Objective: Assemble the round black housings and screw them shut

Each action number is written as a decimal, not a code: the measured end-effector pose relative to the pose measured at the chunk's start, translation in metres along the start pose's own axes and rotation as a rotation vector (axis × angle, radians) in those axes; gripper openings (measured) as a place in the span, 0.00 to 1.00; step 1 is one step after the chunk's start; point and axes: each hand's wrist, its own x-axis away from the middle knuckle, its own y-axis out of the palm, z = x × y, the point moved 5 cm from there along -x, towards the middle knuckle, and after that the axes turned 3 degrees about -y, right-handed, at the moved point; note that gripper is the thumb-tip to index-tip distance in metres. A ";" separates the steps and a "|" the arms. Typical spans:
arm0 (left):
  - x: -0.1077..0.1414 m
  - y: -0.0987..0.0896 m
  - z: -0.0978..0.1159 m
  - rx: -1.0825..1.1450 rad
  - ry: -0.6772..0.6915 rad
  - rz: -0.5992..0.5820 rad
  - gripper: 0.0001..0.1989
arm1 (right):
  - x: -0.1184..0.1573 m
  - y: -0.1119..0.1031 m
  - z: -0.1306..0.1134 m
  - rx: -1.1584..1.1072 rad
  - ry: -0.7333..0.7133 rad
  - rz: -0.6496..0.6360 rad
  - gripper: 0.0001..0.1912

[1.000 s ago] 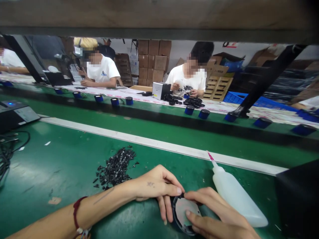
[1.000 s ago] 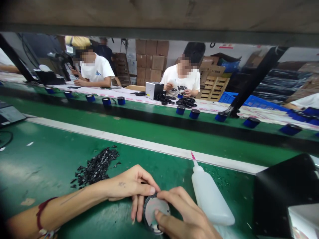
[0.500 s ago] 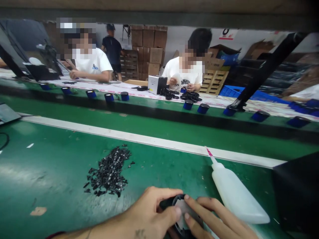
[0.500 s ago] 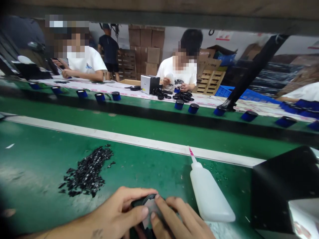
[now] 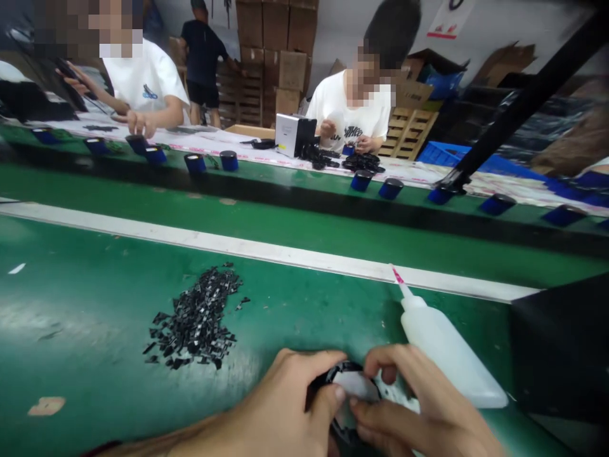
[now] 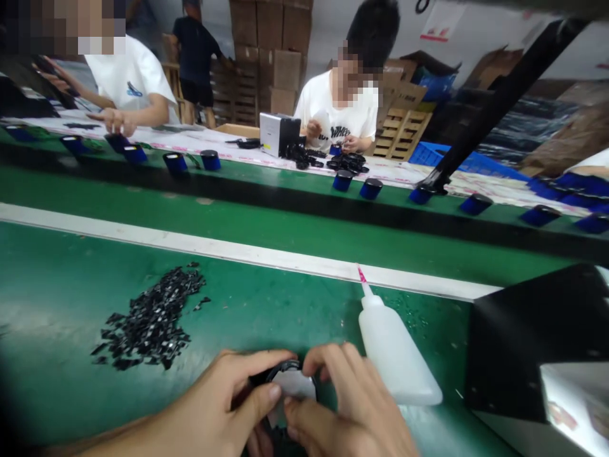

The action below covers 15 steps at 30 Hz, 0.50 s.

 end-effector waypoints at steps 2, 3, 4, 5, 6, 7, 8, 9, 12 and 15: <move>-0.001 0.004 -0.007 0.088 -0.072 -0.025 0.24 | 0.002 -0.004 0.002 -0.142 0.127 -0.071 0.13; -0.002 0.006 -0.009 0.122 -0.102 -0.021 0.27 | 0.004 -0.005 0.006 -0.289 0.250 -0.087 0.11; -0.003 0.006 -0.010 0.146 -0.126 -0.013 0.28 | 0.008 -0.005 0.011 -0.461 0.394 -0.085 0.10; -0.004 0.007 -0.010 0.162 -0.140 -0.005 0.30 | 0.013 -0.003 0.016 -0.630 0.539 -0.073 0.15; -0.006 0.008 -0.009 0.171 -0.146 -0.002 0.31 | 0.017 0.000 0.020 -0.784 0.667 -0.062 0.24; -0.007 0.008 -0.008 0.177 -0.145 -0.004 0.32 | 0.021 0.005 0.023 -0.917 0.766 -0.068 0.32; -0.009 0.008 -0.007 0.187 -0.141 -0.009 0.34 | 0.022 0.011 0.023 -1.026 0.824 -0.110 0.39; -0.010 0.008 -0.006 0.203 -0.139 -0.017 0.37 | 0.021 0.017 0.023 -1.102 0.851 -0.167 0.43; -0.013 0.009 -0.008 0.269 -0.141 -0.064 0.49 | 0.012 0.029 0.021 -1.214 0.873 -0.293 0.46; -0.011 0.008 -0.014 0.283 -0.122 -0.099 0.54 | 0.001 0.032 0.026 -1.211 0.906 -0.257 0.41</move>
